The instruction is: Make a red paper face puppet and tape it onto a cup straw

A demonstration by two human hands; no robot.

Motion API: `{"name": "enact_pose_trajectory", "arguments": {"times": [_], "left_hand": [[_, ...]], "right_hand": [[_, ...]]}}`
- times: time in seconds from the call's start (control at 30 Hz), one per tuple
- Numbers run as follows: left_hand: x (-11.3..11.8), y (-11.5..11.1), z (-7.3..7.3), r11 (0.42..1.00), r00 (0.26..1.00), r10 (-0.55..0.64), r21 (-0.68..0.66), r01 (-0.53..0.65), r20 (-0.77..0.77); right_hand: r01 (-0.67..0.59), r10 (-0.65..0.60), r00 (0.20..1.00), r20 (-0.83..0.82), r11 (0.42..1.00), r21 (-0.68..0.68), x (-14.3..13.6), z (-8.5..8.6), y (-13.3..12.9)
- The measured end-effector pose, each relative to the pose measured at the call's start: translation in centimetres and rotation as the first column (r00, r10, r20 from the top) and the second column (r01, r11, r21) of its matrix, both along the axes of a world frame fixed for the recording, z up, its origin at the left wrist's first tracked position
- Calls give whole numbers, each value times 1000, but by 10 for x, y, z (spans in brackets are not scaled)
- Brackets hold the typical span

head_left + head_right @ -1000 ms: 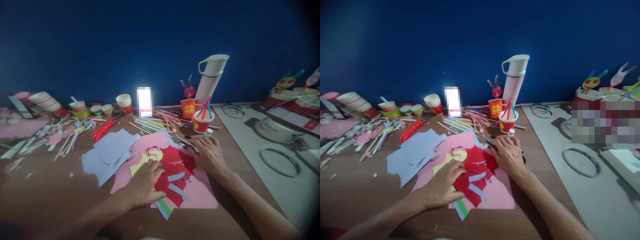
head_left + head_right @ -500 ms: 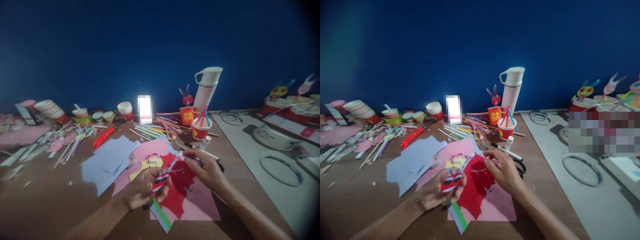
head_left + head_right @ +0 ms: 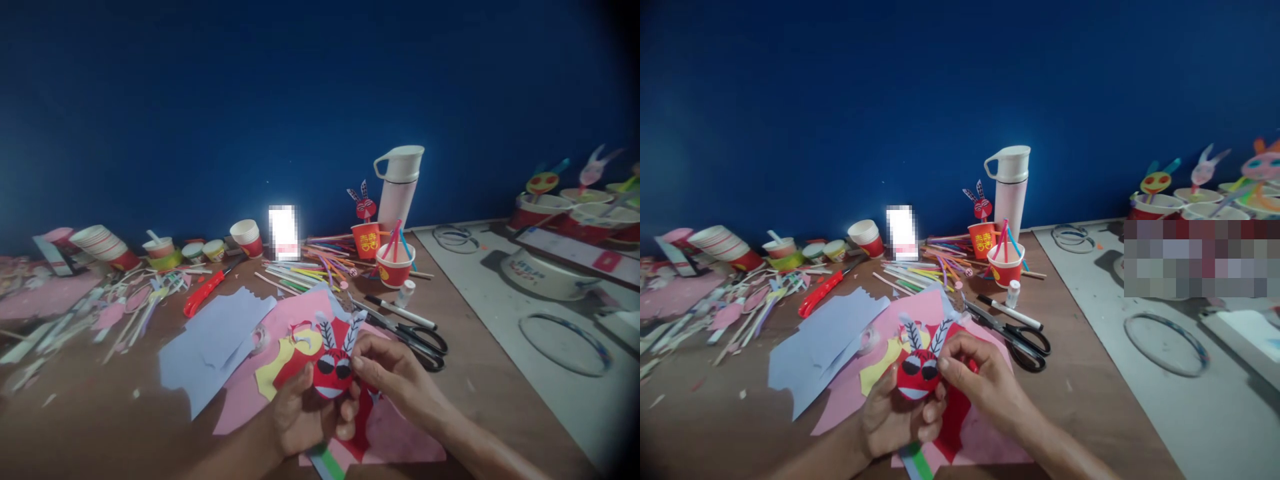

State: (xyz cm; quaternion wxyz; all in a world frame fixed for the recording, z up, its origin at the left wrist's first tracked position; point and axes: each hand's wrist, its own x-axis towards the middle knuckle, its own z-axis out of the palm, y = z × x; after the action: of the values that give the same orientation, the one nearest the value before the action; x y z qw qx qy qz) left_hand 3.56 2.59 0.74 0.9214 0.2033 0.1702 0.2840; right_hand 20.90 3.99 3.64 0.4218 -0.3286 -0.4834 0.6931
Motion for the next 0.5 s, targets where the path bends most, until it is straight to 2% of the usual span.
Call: {"name": "enact_pose_trajectory", "arguments": {"times": [0.13, 0.33, 0.5], "left_hand": [[1, 3, 2, 996, 993, 90, 4, -90, -80], [-8, 9, 8, 930, 893, 357, 194, -313, -272], [-20, 11, -4, 895, 838, 421, 306, -324, -347]], "right_hand": [[49, -50, 998, 29, 999, 17, 3, 0, 2], [125, -131, 975, 180, 991, 45, 4, -7, 7], [99, -112, 944, 310, 993, 59, 3, -7, 6]]}}
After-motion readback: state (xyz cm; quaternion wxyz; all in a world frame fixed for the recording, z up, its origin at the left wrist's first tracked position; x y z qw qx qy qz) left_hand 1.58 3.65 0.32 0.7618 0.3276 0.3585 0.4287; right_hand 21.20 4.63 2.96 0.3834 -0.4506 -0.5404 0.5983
